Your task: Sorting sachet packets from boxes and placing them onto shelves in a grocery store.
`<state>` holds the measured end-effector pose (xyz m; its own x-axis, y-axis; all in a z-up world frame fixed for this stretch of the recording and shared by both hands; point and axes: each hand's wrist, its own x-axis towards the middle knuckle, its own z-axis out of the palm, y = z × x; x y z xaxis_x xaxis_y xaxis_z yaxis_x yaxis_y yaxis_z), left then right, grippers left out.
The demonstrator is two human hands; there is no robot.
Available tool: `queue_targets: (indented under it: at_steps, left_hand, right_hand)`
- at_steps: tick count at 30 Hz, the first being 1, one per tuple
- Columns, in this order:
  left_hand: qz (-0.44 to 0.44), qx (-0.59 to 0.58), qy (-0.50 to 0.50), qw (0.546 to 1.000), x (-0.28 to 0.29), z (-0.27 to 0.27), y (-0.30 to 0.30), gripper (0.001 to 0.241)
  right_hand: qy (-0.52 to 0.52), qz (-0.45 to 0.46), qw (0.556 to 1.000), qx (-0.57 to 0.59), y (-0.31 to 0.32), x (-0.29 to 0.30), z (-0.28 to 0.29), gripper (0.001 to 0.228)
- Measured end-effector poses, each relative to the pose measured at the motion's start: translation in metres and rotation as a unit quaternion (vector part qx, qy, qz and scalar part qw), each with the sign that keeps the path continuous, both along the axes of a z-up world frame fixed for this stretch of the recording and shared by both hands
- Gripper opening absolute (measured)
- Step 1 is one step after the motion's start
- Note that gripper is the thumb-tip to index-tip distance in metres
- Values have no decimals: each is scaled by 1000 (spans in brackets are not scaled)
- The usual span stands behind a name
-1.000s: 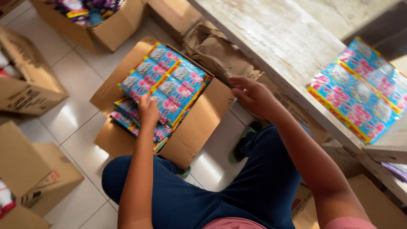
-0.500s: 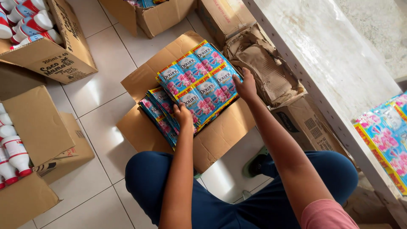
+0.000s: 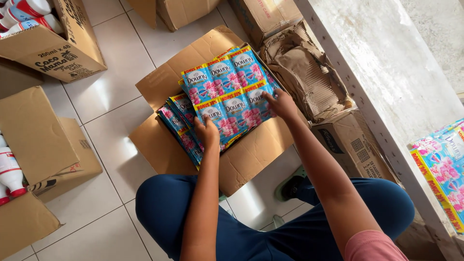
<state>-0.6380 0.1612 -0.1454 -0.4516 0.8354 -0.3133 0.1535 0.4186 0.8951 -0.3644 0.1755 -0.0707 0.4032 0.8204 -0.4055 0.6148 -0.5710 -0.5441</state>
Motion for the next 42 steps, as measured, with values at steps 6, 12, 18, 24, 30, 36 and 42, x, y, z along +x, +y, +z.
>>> queue_targets:
  at_steps: [6,12,18,24,30,36,42]
  left_hand:
    - [-29,-30,76,996,-16,-23,-14,57]
    - [-81,-201,130,968,2,62,-22,62]
    - [-31,47,140,988,-3,-4,-3,58]
    - [51,-7,-206,977,-12,7,7,51]
    - [35,-34,-207,977,-17,22,5,54]
    - [0,-118,-135,984,-16,30,0,62]
    - [-49,-62,20,997,-28,-3,1,62]
  right_hand:
    - [74,-12,997,32,-49,13,-57,57]
    - [77,-9,981,175,-47,2,-74,64]
    - [10,-9,983,184,-10,-6,-60,63]
    - [5,57,984,169,22,-10,-49,61]
    - [64,62,984,157,31,-2,-61,64]
    - [165,-52,973,155,-1,8,-72,57]
    - [159,-42,975,152,-23,1,-43,50]
